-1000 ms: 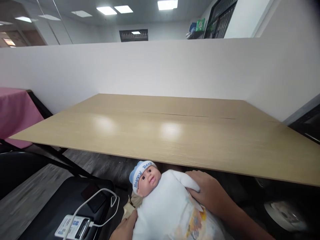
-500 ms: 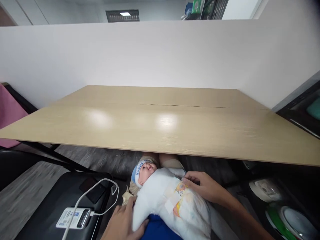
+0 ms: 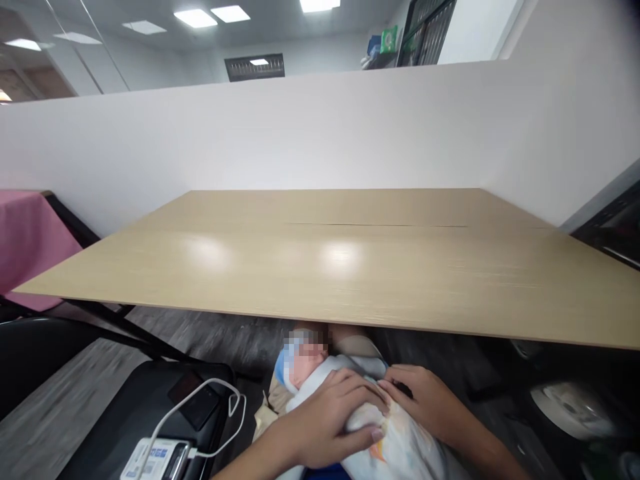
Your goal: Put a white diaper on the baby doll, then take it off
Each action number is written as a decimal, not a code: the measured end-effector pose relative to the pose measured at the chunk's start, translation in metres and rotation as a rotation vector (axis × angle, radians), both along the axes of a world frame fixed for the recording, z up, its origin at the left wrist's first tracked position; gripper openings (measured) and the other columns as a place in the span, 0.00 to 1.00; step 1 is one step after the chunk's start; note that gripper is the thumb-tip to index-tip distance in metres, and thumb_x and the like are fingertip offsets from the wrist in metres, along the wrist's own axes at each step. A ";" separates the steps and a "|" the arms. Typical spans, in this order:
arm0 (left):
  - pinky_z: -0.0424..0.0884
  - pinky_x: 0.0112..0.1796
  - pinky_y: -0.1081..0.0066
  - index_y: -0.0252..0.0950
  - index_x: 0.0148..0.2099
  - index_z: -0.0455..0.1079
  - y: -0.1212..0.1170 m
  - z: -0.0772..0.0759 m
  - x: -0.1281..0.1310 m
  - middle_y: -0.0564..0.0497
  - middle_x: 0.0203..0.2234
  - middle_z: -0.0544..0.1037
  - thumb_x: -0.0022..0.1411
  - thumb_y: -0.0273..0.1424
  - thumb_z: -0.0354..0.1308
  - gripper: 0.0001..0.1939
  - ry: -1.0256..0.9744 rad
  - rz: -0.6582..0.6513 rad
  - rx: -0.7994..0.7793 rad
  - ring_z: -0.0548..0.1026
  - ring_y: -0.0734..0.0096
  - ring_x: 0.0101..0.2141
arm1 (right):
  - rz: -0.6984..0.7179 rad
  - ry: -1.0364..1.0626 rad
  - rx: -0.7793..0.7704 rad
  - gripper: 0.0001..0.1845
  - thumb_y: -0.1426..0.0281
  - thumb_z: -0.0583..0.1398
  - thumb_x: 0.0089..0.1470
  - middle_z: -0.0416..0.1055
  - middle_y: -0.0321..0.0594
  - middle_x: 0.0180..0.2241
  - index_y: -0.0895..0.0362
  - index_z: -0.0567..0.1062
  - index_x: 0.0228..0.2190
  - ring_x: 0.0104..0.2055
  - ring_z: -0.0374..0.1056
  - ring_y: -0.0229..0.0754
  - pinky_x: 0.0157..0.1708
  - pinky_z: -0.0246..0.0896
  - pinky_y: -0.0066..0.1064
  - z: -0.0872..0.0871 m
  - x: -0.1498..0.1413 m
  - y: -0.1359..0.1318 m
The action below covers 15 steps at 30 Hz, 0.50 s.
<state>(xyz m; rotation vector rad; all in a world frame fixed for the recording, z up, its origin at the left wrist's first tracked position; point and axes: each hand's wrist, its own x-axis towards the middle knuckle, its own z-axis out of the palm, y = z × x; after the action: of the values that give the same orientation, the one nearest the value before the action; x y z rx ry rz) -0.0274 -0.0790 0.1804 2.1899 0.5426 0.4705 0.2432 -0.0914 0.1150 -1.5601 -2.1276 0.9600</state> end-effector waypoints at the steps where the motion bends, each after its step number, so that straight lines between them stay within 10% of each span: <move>1: 0.68 0.61 0.60 0.40 0.62 0.73 0.004 -0.003 0.002 0.45 0.55 0.81 0.76 0.40 0.60 0.17 -0.008 0.001 -0.020 0.73 0.58 0.57 | -0.004 -0.010 0.003 0.23 0.56 0.53 0.73 0.78 0.37 0.34 0.54 0.77 0.31 0.39 0.74 0.43 0.41 0.59 0.33 -0.005 0.003 0.002; 8: 0.70 0.55 0.63 0.40 0.57 0.79 0.009 -0.011 0.006 0.46 0.50 0.84 0.73 0.38 0.64 0.14 -0.104 0.130 -0.163 0.77 0.60 0.52 | -0.198 0.136 0.026 0.26 0.49 0.54 0.72 0.82 0.43 0.39 0.55 0.82 0.39 0.42 0.78 0.48 0.43 0.68 0.36 -0.028 0.022 0.020; 15: 0.74 0.46 0.68 0.34 0.46 0.81 0.012 0.003 -0.020 0.45 0.38 0.84 0.63 0.41 0.75 0.17 -0.233 0.072 -0.588 0.80 0.67 0.39 | -0.003 0.353 -0.031 0.26 0.51 0.53 0.75 0.74 0.45 0.62 0.49 0.78 0.62 0.66 0.69 0.48 0.68 0.63 0.40 0.014 -0.010 0.002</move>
<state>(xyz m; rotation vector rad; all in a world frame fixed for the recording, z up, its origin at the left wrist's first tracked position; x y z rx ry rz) -0.0473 -0.0671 0.1835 1.5371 0.5495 0.5190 0.2336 -0.0895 0.1293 -1.2927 -1.8709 1.1735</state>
